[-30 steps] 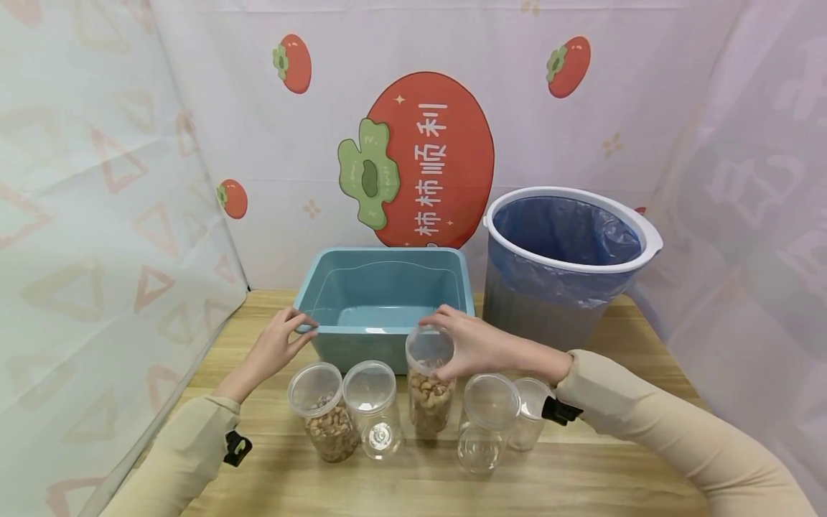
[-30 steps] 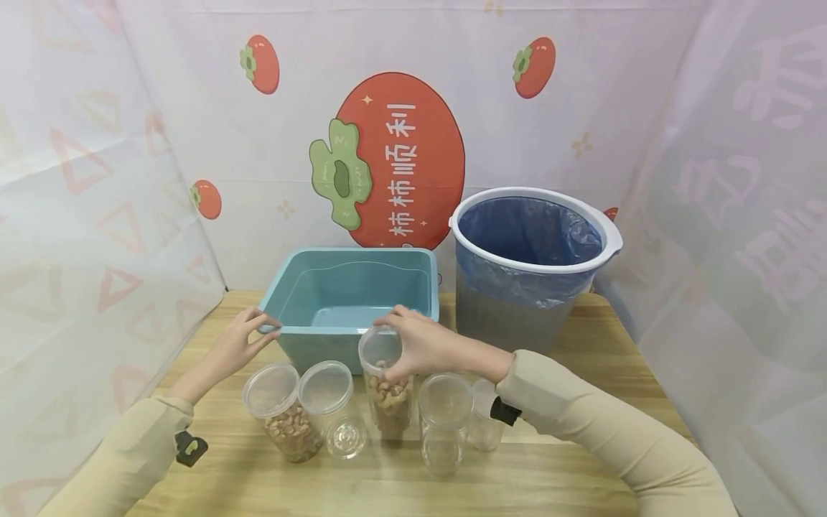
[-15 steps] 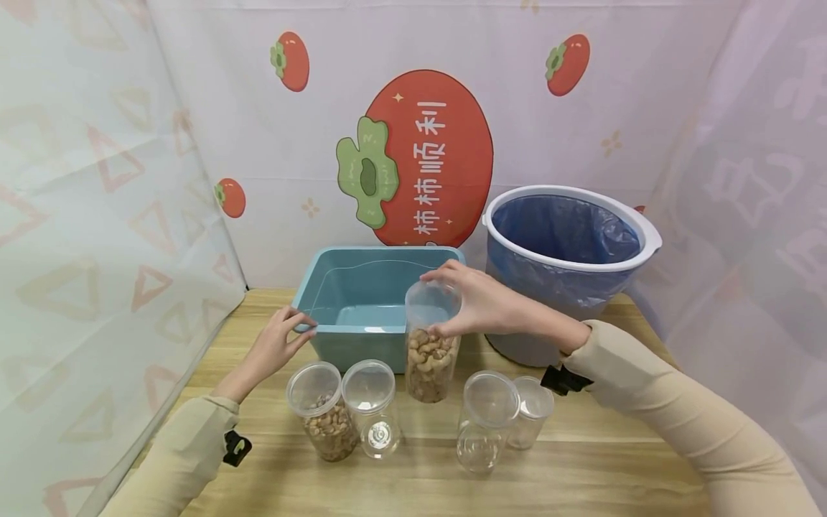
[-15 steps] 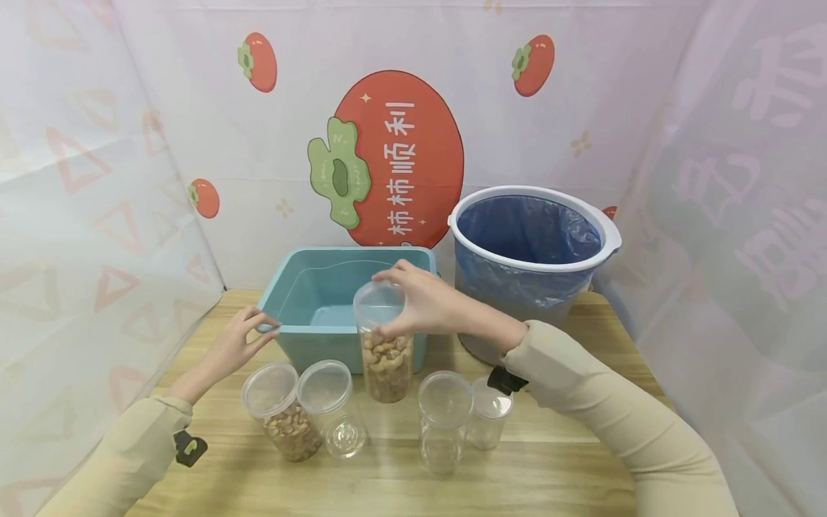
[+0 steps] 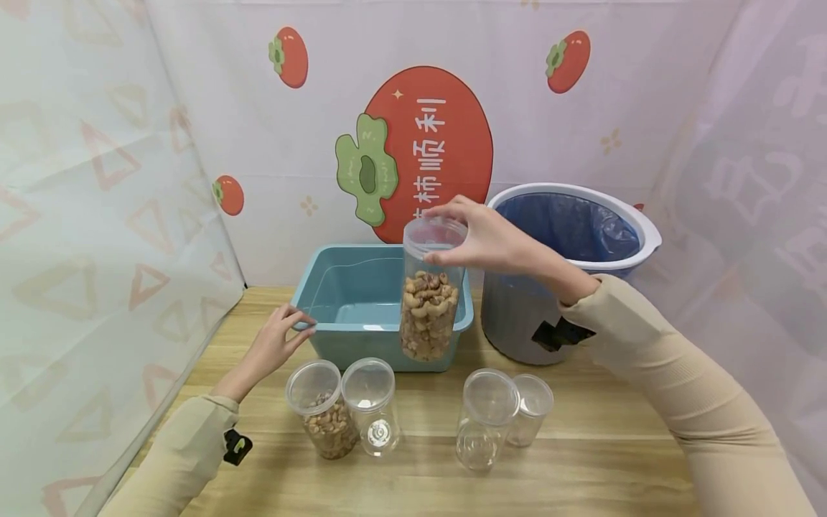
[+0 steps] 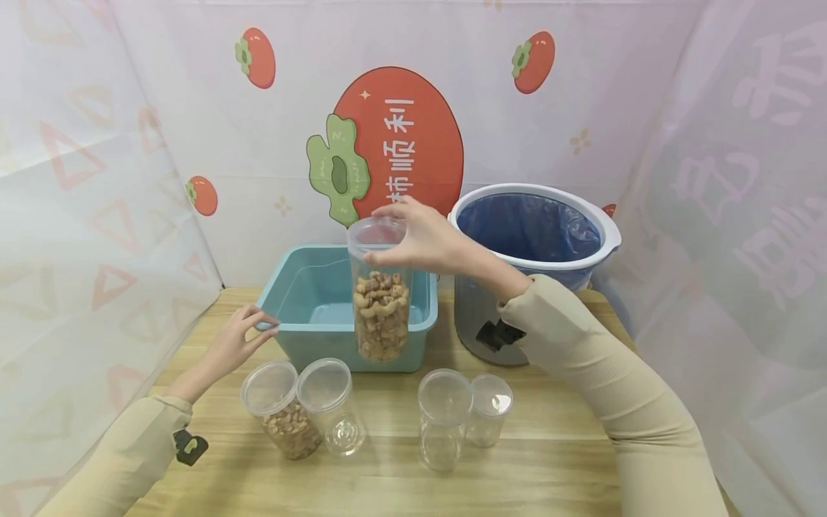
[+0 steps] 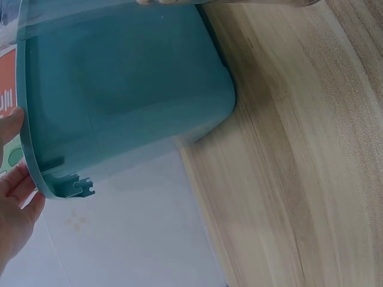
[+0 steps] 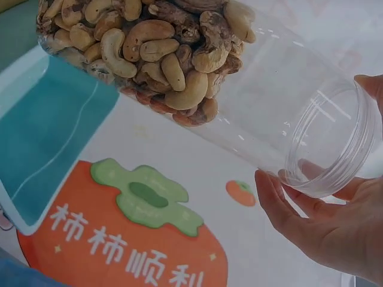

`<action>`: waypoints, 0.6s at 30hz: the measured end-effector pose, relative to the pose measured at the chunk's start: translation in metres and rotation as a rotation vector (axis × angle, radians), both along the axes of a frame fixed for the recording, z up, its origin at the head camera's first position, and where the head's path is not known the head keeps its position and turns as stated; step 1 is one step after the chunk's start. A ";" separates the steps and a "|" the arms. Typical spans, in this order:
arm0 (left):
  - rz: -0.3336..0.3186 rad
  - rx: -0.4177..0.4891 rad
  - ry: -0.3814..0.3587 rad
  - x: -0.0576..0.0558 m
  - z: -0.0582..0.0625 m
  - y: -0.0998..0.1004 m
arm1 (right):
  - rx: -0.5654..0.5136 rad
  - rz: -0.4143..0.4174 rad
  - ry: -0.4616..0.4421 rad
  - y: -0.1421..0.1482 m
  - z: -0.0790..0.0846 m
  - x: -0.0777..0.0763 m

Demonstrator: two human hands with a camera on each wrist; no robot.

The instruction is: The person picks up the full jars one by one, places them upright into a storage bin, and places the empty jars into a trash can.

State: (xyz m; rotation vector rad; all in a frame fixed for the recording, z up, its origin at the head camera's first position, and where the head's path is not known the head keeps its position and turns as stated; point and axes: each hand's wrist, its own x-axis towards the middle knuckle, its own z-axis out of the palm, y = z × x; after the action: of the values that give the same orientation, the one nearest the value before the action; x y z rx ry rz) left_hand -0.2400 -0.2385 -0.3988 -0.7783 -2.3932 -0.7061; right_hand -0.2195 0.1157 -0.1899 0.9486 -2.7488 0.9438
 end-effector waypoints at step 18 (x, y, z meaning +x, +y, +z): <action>-0.013 0.015 -0.001 0.001 0.000 0.000 | 0.029 -0.111 -0.040 -0.008 -0.001 -0.049</action>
State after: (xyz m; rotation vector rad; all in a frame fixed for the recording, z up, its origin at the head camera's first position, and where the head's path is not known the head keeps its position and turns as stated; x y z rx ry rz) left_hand -0.2393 -0.2382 -0.3985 -0.7886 -2.3831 -0.7296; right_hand -0.2690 0.1074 -0.1914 0.7802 -2.8227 0.9168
